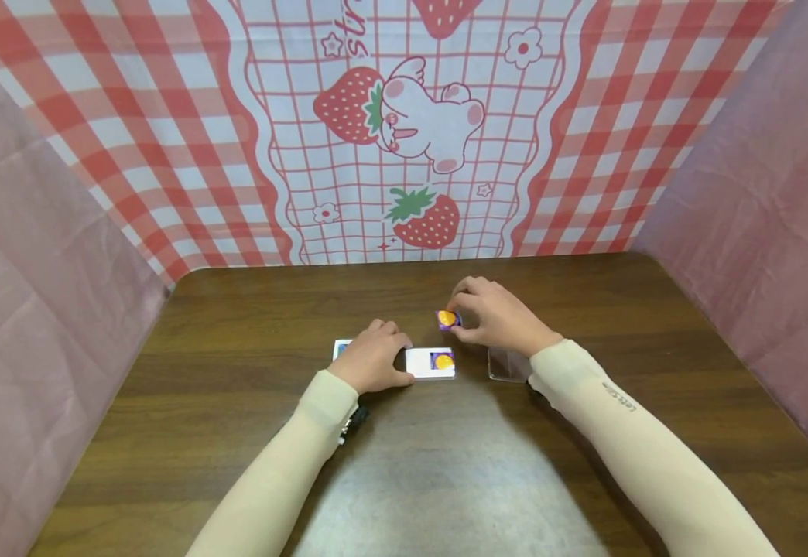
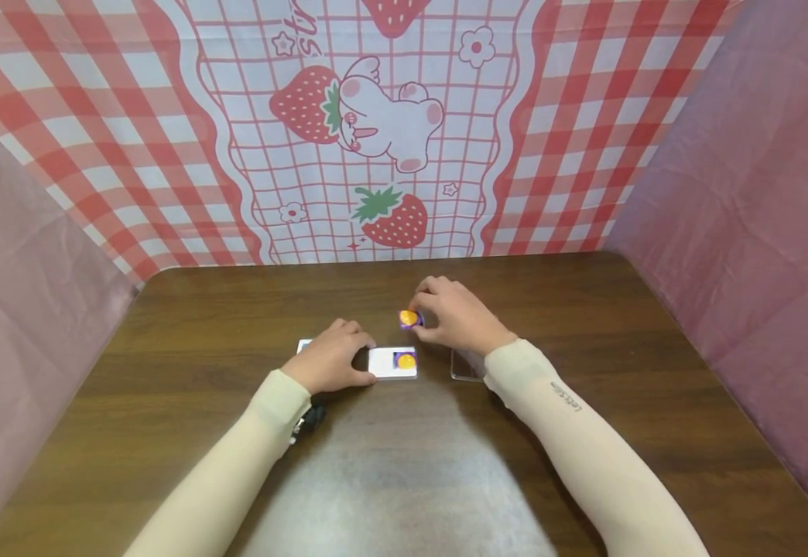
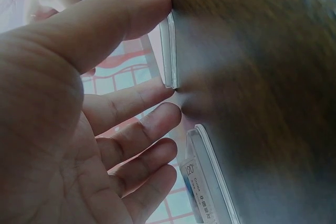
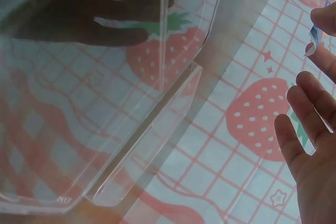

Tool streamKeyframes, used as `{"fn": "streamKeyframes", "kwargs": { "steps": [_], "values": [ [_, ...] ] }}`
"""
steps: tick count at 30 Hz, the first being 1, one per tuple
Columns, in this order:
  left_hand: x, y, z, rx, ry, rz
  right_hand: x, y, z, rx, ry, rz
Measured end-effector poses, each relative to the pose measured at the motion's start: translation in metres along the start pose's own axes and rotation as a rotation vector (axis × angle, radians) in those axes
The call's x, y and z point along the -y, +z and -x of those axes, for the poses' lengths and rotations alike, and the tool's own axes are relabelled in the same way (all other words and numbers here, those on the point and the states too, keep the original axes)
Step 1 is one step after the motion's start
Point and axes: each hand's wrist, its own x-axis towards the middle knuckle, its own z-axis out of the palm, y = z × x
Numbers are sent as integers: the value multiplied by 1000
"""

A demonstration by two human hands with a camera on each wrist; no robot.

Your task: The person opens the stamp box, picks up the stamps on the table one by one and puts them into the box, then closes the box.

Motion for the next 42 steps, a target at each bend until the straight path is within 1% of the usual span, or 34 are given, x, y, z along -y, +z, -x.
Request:
{"fn": "streamKeyframes", "kwargs": {
  "steps": [10,16,22,30,42],
  "values": [
    [0,-1,0,11,1,-5,11,1,-1,15,-6,21],
    [4,-3,0,23,-13,-15,16,4,0,46,-8,20],
    [5,-3,0,31,-13,-13,20,8,0,64,-7,13],
    [5,-3,0,33,-10,-11,33,16,-3,76,-52,11],
    [5,-3,-1,29,-7,-2,49,26,-6,158,-31,16]
  ]
}}
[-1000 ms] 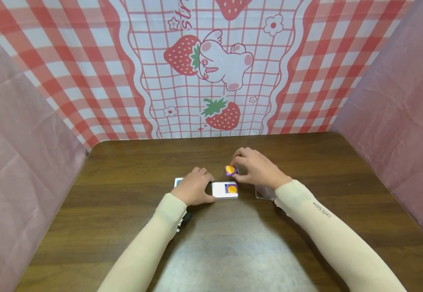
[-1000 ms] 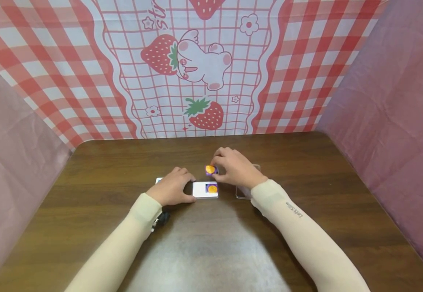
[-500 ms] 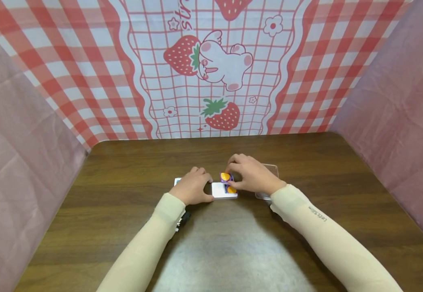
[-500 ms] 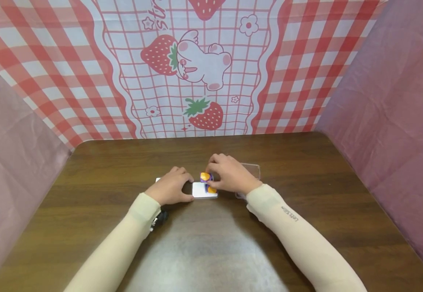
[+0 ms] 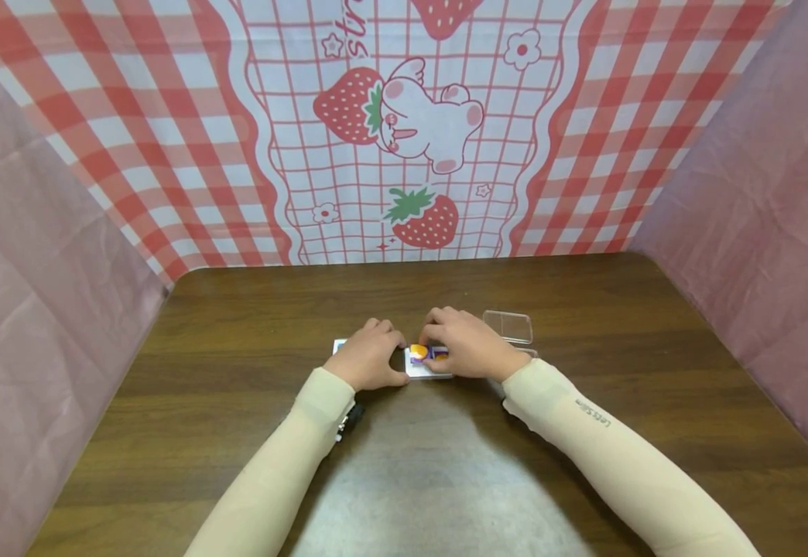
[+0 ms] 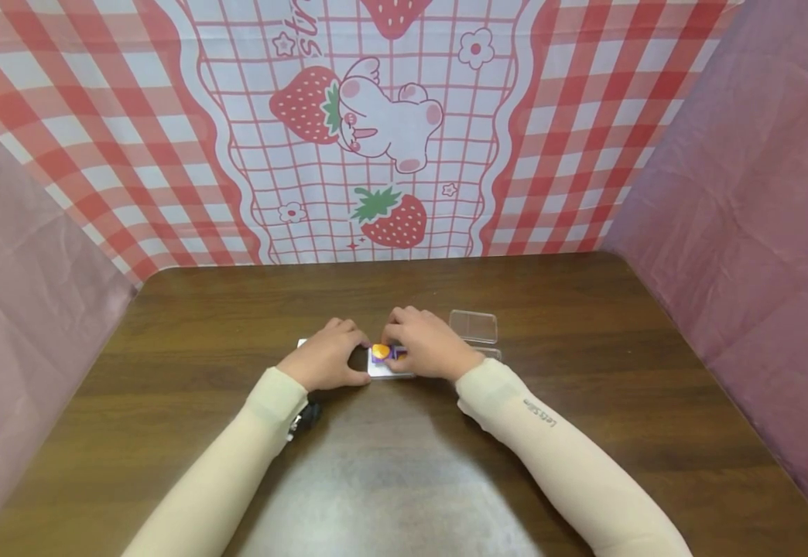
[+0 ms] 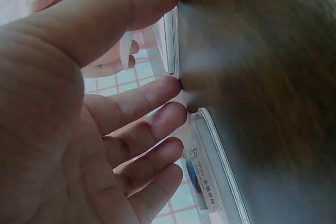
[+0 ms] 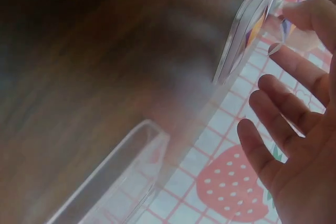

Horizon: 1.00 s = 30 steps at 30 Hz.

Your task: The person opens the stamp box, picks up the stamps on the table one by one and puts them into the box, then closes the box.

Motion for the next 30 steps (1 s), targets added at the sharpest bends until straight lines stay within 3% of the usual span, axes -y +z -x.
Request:
{"fn": "streamKeyframes", "kwargs": {
  "steps": [30],
  "values": [
    [-1,-2,2,-4,14,7,8,2,-4,72,21,16]
  ]
}}
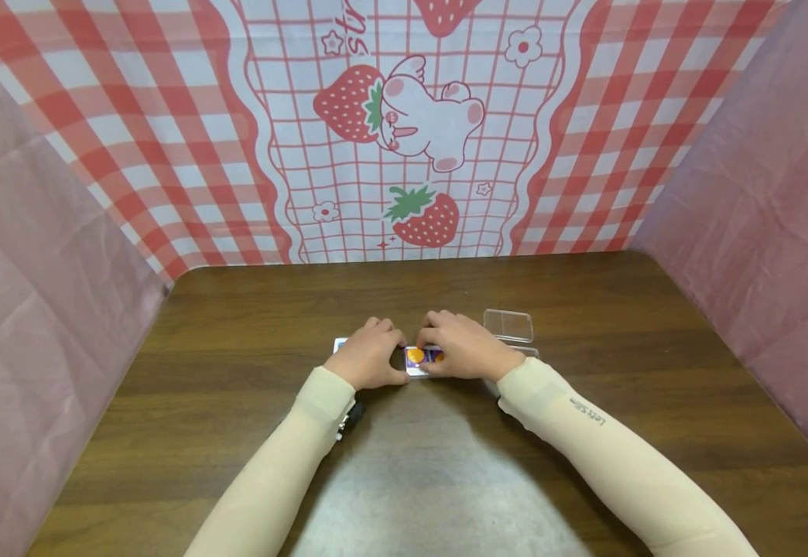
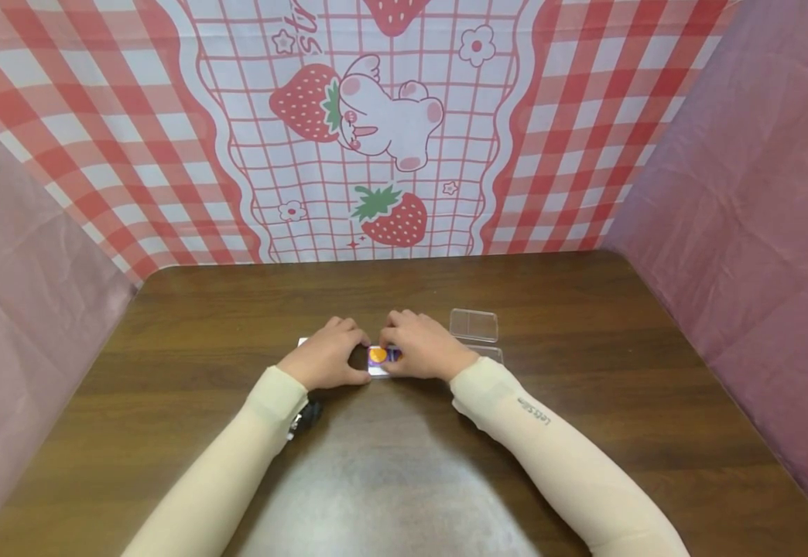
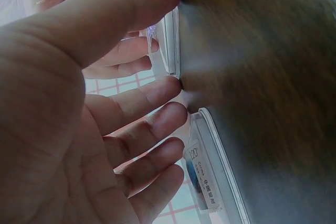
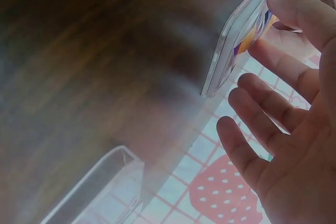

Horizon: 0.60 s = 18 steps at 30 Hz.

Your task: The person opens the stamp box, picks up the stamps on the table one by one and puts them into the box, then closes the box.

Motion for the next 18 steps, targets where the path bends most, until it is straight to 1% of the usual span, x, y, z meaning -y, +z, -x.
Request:
{"fn": "streamKeyframes", "kwargs": {
  "steps": [14,18],
  "values": [
    [0,0,0,3,-8,2,-1,-2,0,19,-3,3],
    [1,1,0,1,-7,1,-3,-8,2,17,28,-33]
  ]
}}
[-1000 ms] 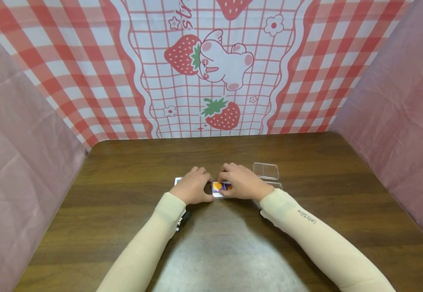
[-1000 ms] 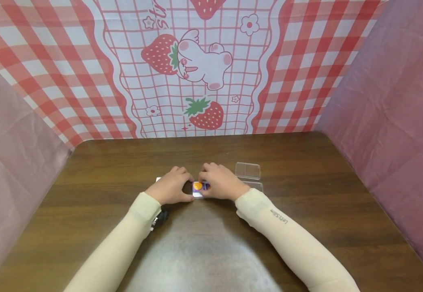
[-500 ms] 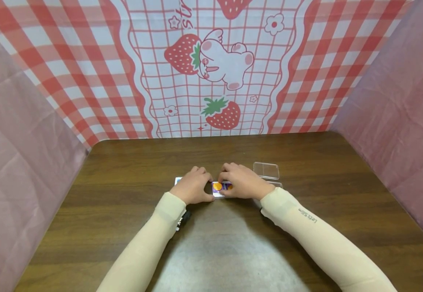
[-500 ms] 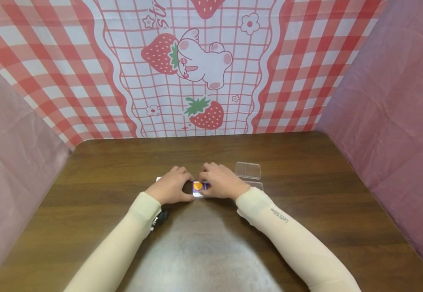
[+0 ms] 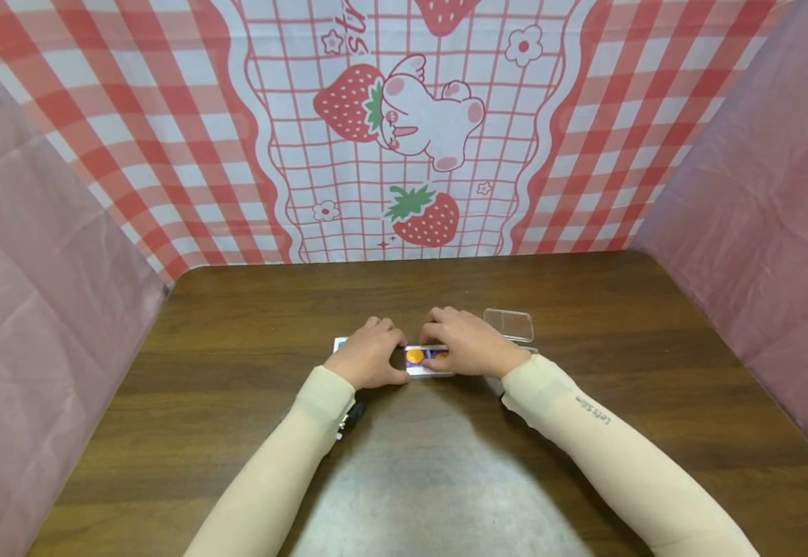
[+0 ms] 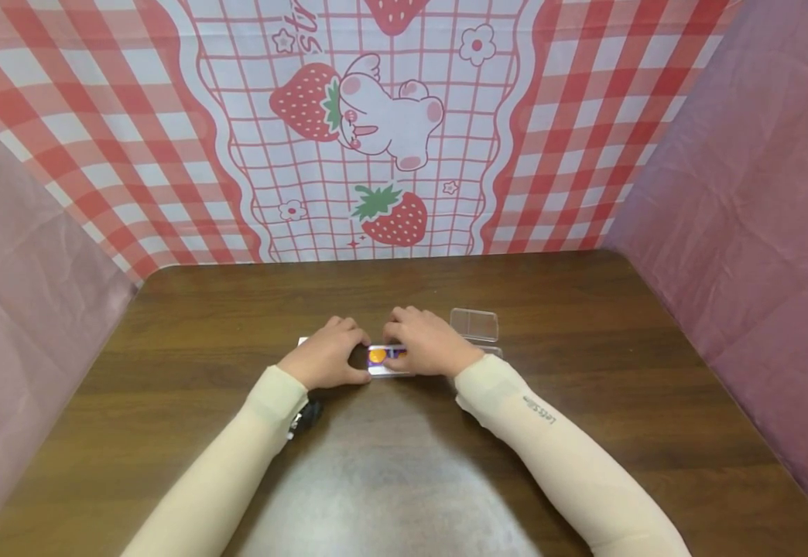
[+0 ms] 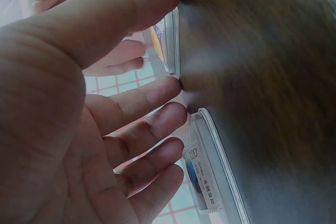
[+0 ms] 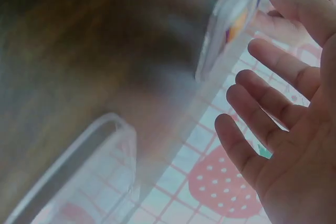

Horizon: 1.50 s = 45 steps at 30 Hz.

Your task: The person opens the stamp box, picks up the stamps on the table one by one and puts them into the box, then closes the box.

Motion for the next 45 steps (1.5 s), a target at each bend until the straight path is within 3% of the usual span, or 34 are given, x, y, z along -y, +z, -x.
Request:
{"fn": "streamKeyframes", "kwargs": {
  "steps": [14,35,45],
  "values": [
    [-2,1,0,-8,-17,2,-24,-21,25,-52,144,-53],
    [1,2,0,-15,-6,35,-70,-29,59,-53,315,-109],
    [5,5,-3,-3,-1,70,-101,-36,73,-7,386,-123]
  ]
}}
